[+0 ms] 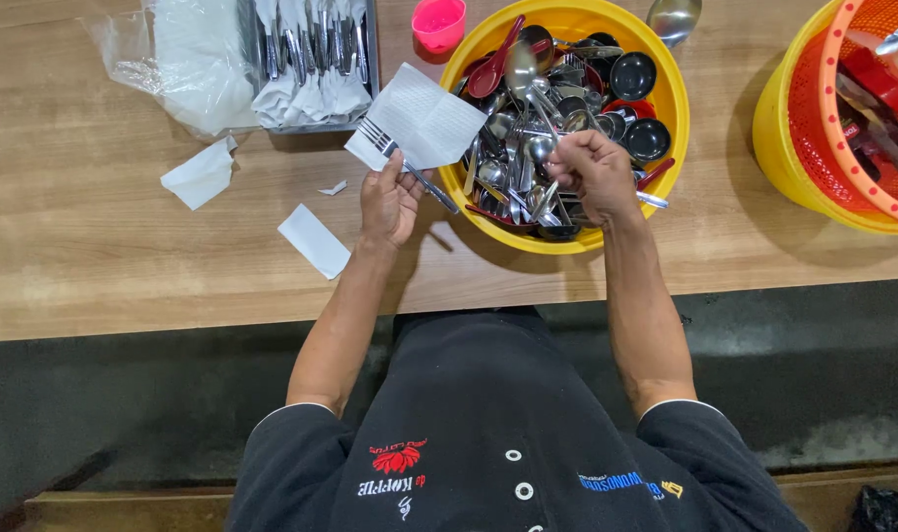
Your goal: The person folds paper napkins, takes spoons and forks from a bowl, and wraps the utensils in the napkins by hand.
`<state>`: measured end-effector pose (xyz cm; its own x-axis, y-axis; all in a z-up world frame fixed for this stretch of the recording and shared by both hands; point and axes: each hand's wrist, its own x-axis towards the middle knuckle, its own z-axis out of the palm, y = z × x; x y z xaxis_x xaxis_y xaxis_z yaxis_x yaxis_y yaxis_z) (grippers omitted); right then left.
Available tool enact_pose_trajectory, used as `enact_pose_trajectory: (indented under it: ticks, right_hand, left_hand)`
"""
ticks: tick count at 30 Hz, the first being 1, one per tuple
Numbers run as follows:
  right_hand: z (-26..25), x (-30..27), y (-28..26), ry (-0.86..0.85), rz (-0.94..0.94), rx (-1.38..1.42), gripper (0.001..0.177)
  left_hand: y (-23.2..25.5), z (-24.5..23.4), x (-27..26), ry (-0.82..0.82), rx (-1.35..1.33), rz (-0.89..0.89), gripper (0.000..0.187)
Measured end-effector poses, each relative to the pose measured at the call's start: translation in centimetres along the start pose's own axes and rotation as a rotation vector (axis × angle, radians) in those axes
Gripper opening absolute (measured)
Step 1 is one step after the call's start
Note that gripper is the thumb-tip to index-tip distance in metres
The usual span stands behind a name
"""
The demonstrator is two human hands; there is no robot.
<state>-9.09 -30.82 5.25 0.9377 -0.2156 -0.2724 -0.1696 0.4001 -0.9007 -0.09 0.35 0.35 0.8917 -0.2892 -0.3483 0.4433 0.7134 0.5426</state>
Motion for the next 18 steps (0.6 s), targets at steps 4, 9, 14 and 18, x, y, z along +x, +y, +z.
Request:
enact_pose_trajectory:
  ticks: [4, 9, 14, 18]
  right_hand:
    - [0.2, -0.1, -0.7, 0.130, -0.148, -0.159, 0.006]
    - [0.9, -0.5, -0.8, 0.313, -0.343, -0.378, 0.006]
    - [0.1, -1.1, -0.7, 0.432, -0.498, -1.086, 0.013]
    - [2.2, -0.9, -0.6, 0.414, -0.770, -1.393, 0.015]
  left_hand:
    - [0.5, -0.3, 0.0, 0.001, -0.004, 0.023, 0.017]
    - [0.9, -0.5, -0.1, 0.004, -0.014, 0.039, 0.018]
    - [1.6, -0.7, -0.4, 0.021, 0.009, 0.040, 0.018]
    - [2.0, -0.6, -0.1, 0.039, -0.005, 0.024, 0.019]
